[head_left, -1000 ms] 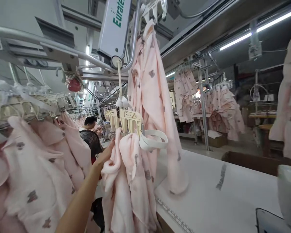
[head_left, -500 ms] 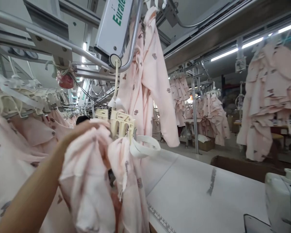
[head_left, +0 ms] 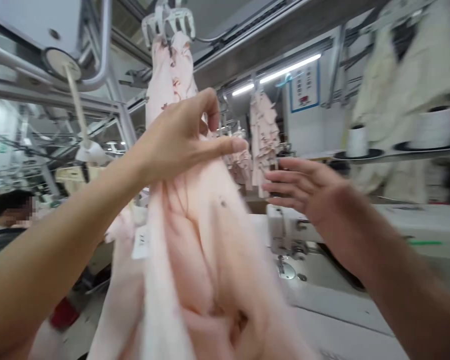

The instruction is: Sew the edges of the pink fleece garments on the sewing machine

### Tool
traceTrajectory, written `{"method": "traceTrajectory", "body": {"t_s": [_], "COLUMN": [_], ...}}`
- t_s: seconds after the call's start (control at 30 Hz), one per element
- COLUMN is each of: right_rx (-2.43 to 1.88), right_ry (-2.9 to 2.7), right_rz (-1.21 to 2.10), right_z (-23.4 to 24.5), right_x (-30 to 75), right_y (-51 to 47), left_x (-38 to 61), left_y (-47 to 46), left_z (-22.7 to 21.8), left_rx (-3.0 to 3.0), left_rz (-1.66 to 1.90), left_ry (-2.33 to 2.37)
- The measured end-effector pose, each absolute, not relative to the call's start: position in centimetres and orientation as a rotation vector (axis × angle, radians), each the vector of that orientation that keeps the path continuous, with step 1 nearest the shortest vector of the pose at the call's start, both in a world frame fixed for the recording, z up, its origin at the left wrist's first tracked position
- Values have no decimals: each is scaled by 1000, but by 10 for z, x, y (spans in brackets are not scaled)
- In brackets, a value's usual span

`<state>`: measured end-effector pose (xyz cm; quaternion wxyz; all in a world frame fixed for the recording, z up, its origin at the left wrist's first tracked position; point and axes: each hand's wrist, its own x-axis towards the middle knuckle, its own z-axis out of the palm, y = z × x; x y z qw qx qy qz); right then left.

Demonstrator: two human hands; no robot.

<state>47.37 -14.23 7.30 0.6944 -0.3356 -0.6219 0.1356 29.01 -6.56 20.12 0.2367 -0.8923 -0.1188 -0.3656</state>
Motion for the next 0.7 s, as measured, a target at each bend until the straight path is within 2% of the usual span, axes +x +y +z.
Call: {"method": "traceTrajectory", "body": {"t_s": [0.13,0.27,0.33,0.43,0.47,0.5,0.6,0.7], "right_rx": [-1017,-1120,-1245,-1475,-1685,-1999,-2370,-2597], "right_ry": [-1561,-1360,-1343,-1629,-1588,-1355,-934,-695], "right_rz": [142,15,129,624,660,478,139,62], "right_z": [90,58,27,-26,-41,-55,-81,-94], "right_x": [455,459,474,511,527,544,597,636], "right_y": [-154,-164,-172,-177,-174,-169,-144,-115], "left_x": [341,345,337,327,327,327,336,345], "left_y": [-86,-73,-60,-50,-50,-53,-63,-71], "left_z": [164,90,48,-7,-21,-35,-68,-96], "left_rx": [-2389,-2652,-3045,-3682,-3835,-3942,-4017,-3861], "left_rz": [-942,-1247,-1229,-1132,-1088,-1036,-816,-739], "left_ry": [-155,-97,-406,-791,-830,-827,-783,-966]}}
